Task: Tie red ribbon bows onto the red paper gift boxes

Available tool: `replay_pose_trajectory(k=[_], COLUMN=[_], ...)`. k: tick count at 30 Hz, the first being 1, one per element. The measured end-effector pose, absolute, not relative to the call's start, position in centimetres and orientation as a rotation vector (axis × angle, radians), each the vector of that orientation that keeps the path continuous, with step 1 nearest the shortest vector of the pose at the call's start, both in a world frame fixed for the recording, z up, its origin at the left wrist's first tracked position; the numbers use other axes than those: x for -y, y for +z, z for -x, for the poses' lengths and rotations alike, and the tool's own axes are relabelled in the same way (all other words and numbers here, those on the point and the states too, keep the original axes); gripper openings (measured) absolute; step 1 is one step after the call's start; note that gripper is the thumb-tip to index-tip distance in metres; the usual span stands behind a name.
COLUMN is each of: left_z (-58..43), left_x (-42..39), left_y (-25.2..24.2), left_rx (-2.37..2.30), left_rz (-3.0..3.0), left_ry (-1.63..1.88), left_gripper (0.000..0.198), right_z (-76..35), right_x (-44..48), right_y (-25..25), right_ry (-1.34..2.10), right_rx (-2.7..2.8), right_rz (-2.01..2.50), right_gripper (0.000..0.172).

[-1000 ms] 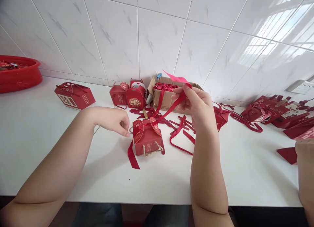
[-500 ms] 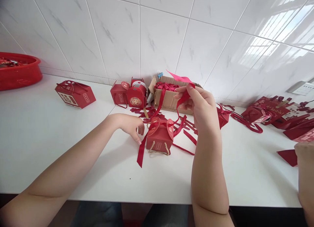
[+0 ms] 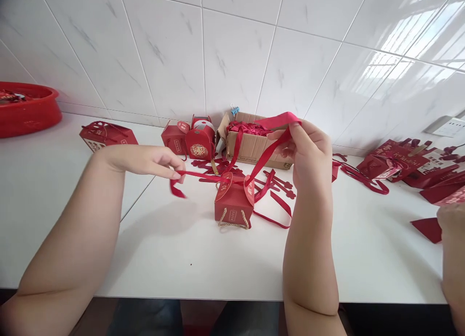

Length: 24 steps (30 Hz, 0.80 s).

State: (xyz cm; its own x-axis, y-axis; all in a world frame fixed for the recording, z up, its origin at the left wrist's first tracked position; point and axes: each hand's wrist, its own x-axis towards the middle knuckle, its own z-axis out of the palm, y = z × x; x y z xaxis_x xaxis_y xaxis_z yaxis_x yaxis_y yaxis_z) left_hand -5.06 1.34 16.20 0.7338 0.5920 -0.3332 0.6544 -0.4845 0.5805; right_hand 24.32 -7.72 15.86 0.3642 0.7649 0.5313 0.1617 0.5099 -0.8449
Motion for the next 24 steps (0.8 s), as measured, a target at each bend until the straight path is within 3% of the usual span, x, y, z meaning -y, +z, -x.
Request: replay_pose_trajectory(k=[5, 13, 19, 24], left_z=[6.9, 7.4, 5.8, 5.6], left_x=[-0.2, 0.4, -2.1, -2.7], left_y=[17.4, 18.2, 15.4, 14.5], left_rx=[-1.182, -1.143, -1.598, -1.386], left_rz=[-2.254, -2.166, -2.086, -2.116], left_ry=[0.061, 0.394, -0.087, -0.283], left_gripper=[0.034, 0.033, 0.020, 0.020], right_z=[-24.7, -25.4, -25.7, -26.2], right_x=[7.8, 7.5, 7.2, 7.0], right_y=[15.9, 15.6, 15.4, 15.4], right_ry=[0.460, 0.459, 0.479, 0.461], right_rx=[1.190, 1.142, 1.185, 1.181], right_rz=[0.998, 0.989, 1.047, 1.023], right_gripper=[0.030, 0.024, 0.025, 0.025])
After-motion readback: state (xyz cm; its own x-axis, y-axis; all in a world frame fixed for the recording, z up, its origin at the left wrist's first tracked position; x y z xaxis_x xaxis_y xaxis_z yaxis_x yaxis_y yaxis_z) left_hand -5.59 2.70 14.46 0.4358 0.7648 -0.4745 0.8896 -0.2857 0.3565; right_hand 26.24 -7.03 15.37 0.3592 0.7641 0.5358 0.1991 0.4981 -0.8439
